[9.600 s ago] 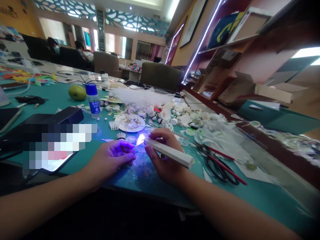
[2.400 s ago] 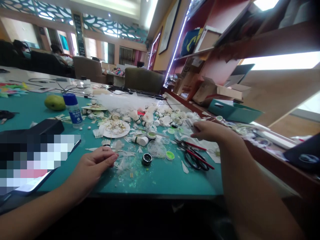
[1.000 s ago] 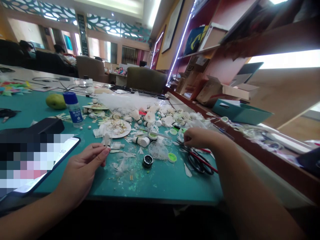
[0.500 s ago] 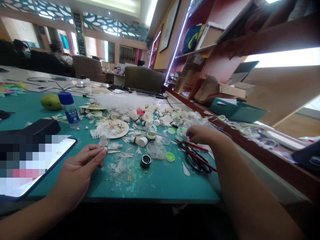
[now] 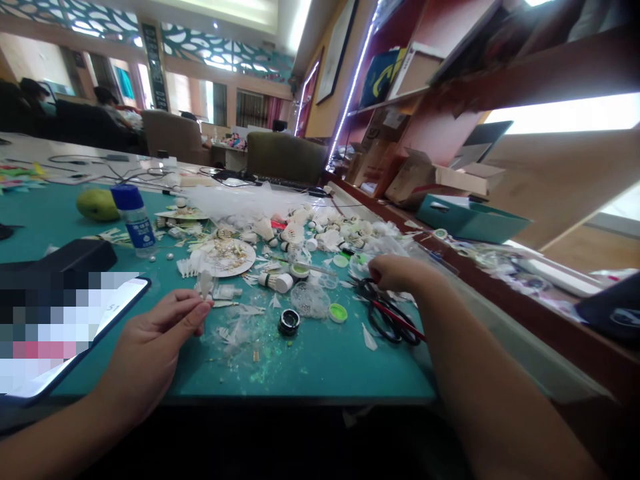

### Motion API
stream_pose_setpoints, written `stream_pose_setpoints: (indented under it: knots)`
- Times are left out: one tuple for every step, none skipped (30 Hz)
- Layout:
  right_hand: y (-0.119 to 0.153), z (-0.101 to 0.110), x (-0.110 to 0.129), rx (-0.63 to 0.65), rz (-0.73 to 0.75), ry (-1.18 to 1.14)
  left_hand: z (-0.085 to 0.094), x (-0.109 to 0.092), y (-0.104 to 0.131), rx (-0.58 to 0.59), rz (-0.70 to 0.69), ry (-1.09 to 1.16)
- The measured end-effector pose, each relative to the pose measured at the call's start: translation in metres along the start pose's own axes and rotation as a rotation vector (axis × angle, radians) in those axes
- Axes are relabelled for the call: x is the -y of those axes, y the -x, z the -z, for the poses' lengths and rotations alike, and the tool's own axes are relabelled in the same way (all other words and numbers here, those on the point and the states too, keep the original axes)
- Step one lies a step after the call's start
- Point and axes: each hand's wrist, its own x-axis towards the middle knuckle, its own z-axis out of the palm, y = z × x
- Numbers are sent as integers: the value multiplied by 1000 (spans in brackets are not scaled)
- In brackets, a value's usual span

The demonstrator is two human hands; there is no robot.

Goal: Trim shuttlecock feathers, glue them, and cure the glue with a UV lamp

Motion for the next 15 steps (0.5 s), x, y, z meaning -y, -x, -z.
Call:
stream_pose_setpoints:
  knots:
    - [2,3,0,-44,14,4,0,0,0,-9,-1,-5]
    - [5,7,0,-94,27,4,0,-1,0,-18,-3,-10]
    - [8,11,-1,-144,39,1,-1,-3,1,-21,-6,-22]
    - [11,15,-2,-193,48,-4,-1,-4,1,-20,-10,-37]
    - [15,18,-4,-240,56,-9,-2,-5,1,-18,-14,-54]
    - [18,22,-6,-284,60,-14,-2,-6,1,-14,-20,-75]
    - [21,24,-7,-327,59,-18,-3,-7,2,-14,-28,-93]
    - [24,26,-8,-367,54,-21,-3,-6,2,-13,-35,-105]
    - [26,27,-8,-402,43,-22,-2,-6,2,-11,-41,-107]
    - [27,28,-7,-431,29,-23,-2,-4,2,-8,-48,-95]
    - [28,29,-6,-451,17,-25,-2,-3,2,-1,-48,-75]
    - [29,29,-4,-461,7,-27,-1,-1,2,1,-45,-52]
    - [30,30,-2,-463,2,-29,-1,0,1,3,-36,-34]
    - [31,31,-1,-456,2,-32,-1,0,1,3,-32,-26]
    - [33,32,0,-442,7,-35,-1,0,1,1,-31,-31]
